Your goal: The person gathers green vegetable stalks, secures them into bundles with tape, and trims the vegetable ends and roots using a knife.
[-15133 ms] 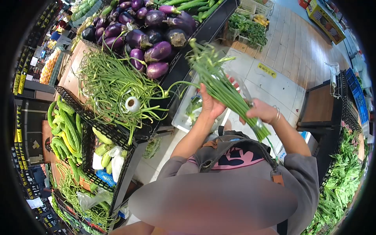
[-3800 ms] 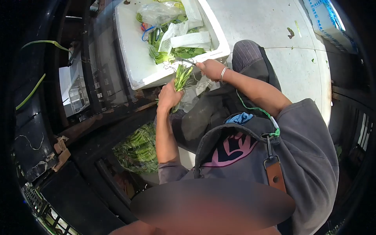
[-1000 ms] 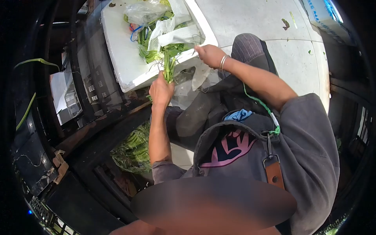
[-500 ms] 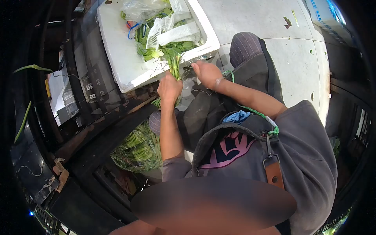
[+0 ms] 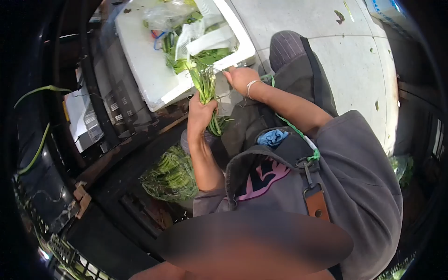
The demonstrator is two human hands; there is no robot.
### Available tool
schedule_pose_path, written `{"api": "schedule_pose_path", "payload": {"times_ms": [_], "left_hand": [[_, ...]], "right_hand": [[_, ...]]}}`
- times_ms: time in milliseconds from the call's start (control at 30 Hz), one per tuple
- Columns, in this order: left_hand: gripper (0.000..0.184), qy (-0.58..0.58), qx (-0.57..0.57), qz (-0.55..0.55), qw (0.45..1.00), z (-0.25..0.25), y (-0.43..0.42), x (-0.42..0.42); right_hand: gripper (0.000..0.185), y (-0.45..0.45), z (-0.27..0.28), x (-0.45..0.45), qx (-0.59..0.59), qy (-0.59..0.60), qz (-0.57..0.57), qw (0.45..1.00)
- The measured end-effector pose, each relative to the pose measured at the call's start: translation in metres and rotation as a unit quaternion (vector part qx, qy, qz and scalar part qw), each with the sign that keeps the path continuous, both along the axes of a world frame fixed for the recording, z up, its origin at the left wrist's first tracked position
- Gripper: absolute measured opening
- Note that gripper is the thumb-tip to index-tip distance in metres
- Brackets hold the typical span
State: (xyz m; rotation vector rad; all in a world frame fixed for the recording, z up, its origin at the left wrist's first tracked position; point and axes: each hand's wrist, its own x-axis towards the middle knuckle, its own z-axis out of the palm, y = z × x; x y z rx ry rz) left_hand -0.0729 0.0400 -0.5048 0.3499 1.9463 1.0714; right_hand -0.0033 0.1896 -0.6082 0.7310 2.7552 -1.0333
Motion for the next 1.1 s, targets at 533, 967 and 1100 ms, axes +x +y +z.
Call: {"api": "schedule_pose_path", "payload": {"times_ms": [533,967,1100], "left_hand": [[0.015,0.483,-0.231,-0.277,0.798,-0.038,0.020,-0.019],[0.026,0.449,-0.208,-0.321,0.807,-0.038,0.029,-0.057],[0.026,0.440,-0.213,-0.340,0.804,-0.039,0.030,-0.061]], "right_hand": [[0.037,0.129,0.063,0.000,0.099,0.121,0.323,0.933],[0.047,0.084,0.055,-0.031,0.155,-0.028,0.294,0.943],[0.049,0.078,0.055,-0.018,0.126,-0.091,0.254,0.955]]}}
